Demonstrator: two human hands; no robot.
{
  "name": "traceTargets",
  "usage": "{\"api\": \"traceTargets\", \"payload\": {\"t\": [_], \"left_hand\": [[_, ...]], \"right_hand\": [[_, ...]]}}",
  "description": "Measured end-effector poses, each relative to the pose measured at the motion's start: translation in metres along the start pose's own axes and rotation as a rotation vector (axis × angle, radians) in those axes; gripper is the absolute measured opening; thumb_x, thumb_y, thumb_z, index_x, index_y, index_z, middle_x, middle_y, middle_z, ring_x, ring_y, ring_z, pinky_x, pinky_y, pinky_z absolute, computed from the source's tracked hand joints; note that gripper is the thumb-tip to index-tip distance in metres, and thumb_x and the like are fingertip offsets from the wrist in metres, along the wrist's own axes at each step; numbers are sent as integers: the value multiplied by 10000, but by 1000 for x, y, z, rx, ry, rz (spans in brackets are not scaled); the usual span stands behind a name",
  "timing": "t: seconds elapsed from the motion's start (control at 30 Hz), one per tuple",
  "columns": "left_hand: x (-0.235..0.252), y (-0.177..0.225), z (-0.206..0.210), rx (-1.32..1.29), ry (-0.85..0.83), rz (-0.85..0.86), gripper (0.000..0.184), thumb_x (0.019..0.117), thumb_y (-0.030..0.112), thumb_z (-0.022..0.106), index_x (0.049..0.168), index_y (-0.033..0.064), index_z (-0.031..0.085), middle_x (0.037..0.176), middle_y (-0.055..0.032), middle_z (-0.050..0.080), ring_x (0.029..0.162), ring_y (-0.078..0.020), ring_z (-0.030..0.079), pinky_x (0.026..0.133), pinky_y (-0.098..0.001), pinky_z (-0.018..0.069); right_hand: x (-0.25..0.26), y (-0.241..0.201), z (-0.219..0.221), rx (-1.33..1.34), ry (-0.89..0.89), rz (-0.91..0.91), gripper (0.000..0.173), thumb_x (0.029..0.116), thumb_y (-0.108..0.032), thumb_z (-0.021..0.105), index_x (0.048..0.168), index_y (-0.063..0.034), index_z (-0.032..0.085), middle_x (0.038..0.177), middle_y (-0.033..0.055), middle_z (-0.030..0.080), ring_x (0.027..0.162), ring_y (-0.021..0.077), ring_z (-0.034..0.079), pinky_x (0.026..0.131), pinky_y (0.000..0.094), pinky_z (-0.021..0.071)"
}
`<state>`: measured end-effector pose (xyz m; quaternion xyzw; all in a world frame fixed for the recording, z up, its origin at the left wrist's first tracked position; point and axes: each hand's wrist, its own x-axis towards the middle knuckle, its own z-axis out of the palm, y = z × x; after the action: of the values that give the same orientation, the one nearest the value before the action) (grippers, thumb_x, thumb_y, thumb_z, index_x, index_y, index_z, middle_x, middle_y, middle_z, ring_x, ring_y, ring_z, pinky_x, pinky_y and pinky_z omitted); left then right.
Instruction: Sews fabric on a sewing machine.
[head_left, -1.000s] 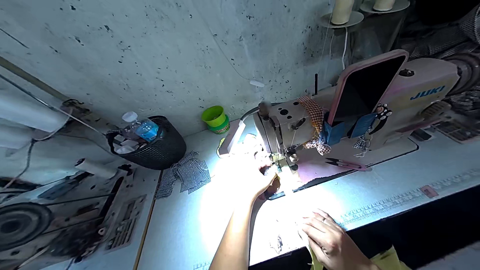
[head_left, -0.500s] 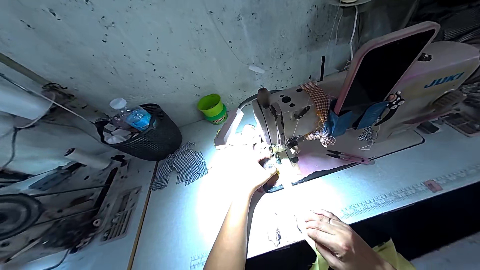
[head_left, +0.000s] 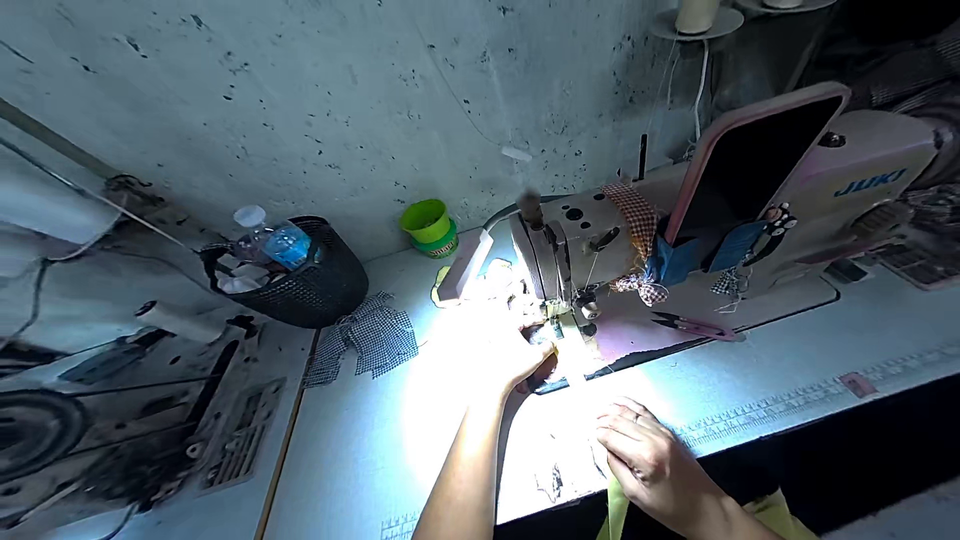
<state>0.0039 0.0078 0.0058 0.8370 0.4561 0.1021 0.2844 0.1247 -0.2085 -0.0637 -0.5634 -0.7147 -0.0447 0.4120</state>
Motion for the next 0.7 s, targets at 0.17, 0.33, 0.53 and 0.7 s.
{"api": "traceTargets", "payload": {"t": [0.17,0.33,0.53,0.7], "left_hand": [[-1,0,0,25,-12,12,395,894,377,721,1234,175,733,1273,-57,678,1246,-198,581,1080,-444,424],[-5,-9,3,8,46,106,431,916,360,702,1291,148,703,1293,-81,670,1245,-202,593,1078,-434,443],[-104,12,22,-209,377,101,348,941,268,666,1176,13,693,1017,-83,729,928,-139,698,850,-333,577],[-232,22,95,-415,476,197,129,859,26,682,943,-72,691,923,-111,729,919,-88,708,882,-255,588]], "right_hand": [[-7,-4,1,-65,-3,4,221,936,-167,554,923,-136,773,977,7,755,1040,166,703,981,352,540],[-30,-16,-12,-91,7,26,193,941,-232,587,958,-223,779,904,18,680,901,177,644,800,333,519],[-62,-51,-30,230,-26,328,115,948,-103,652,963,-71,761,942,90,737,929,193,698,830,349,558],[-83,-58,-25,649,-149,886,364,899,-183,731,1186,35,680,1122,137,733,1008,182,720,907,359,592]]}}
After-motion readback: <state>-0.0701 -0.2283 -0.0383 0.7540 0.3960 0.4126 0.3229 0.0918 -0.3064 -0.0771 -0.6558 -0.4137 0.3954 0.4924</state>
